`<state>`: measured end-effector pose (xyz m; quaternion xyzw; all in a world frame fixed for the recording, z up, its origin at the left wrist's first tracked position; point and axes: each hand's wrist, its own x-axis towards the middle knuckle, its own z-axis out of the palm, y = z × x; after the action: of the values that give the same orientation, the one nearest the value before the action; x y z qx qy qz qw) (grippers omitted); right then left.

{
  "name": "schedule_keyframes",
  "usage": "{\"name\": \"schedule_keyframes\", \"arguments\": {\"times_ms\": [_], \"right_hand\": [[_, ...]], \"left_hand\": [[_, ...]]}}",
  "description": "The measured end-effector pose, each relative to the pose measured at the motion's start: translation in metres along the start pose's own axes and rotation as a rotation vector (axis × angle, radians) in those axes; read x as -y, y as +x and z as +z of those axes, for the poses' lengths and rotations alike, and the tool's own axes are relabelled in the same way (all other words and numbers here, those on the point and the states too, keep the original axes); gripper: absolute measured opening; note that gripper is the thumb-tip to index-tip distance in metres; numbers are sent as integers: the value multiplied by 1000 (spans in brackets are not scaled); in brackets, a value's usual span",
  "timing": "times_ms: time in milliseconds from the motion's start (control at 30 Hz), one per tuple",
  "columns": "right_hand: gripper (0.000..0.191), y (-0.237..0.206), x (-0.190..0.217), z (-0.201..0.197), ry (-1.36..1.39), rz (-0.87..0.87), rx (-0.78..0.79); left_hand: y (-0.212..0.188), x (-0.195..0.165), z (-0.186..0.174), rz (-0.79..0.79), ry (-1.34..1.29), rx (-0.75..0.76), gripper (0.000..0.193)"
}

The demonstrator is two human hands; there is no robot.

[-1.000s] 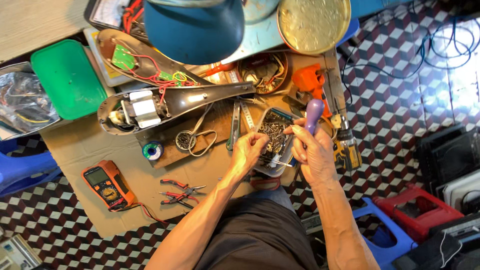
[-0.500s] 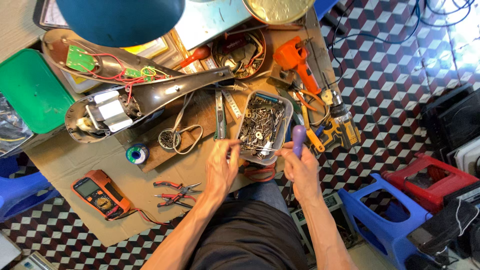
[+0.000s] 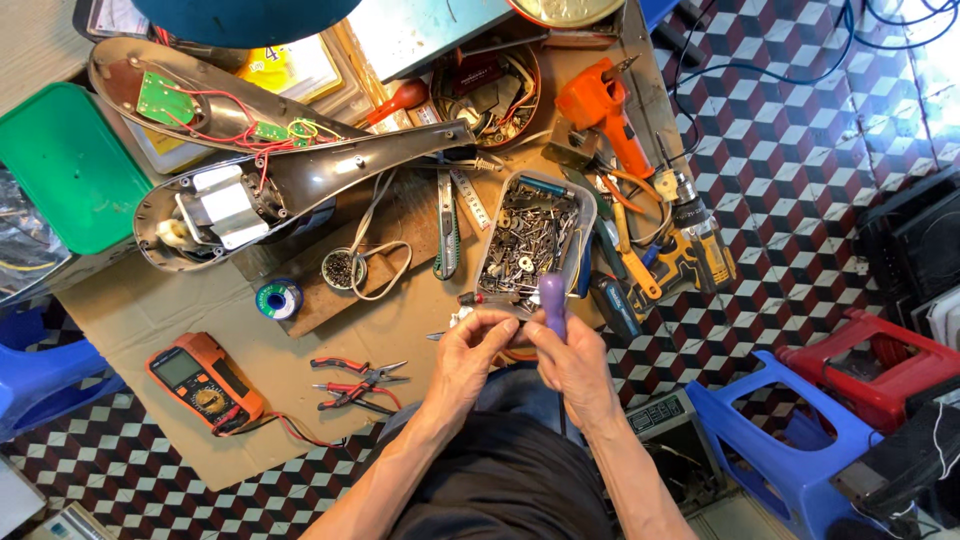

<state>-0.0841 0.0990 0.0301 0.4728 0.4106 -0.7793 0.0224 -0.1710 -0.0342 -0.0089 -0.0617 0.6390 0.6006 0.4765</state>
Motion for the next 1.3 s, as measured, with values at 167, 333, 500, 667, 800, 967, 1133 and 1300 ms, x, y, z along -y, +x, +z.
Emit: {"name": "schedule_keyframes", "arguments": {"times_ms": [167,333,500,667,800,967,1133,1300], "right_hand": [[33,-6,12,-29,120,-360,-202],[49,1,39,-60,-65,-465,-324],[43,19,49,-54,-125,-501,-223],[28,41,36,-34,-247,-357,-101],[21,50,23,-19,-299,-302,-44],[18,58,11,-2,-533,-271,-40],[21,73,8,-8,-472,-256,-110],[19,81,7,-19,-370,-457,-104]], "left_hand": [[14,-5,-14,559,789,-18,16],[38,5,-9,435,1238,86,10],[24,15,-7,494,1007,87,14],[11,9,3,408,771,135,10],[1,6,10,356,698,233,14],[0,7,7,530,764,307,19],[2,8,5,407,771,353,18],[0,9,8,461,791,324,18]]}}
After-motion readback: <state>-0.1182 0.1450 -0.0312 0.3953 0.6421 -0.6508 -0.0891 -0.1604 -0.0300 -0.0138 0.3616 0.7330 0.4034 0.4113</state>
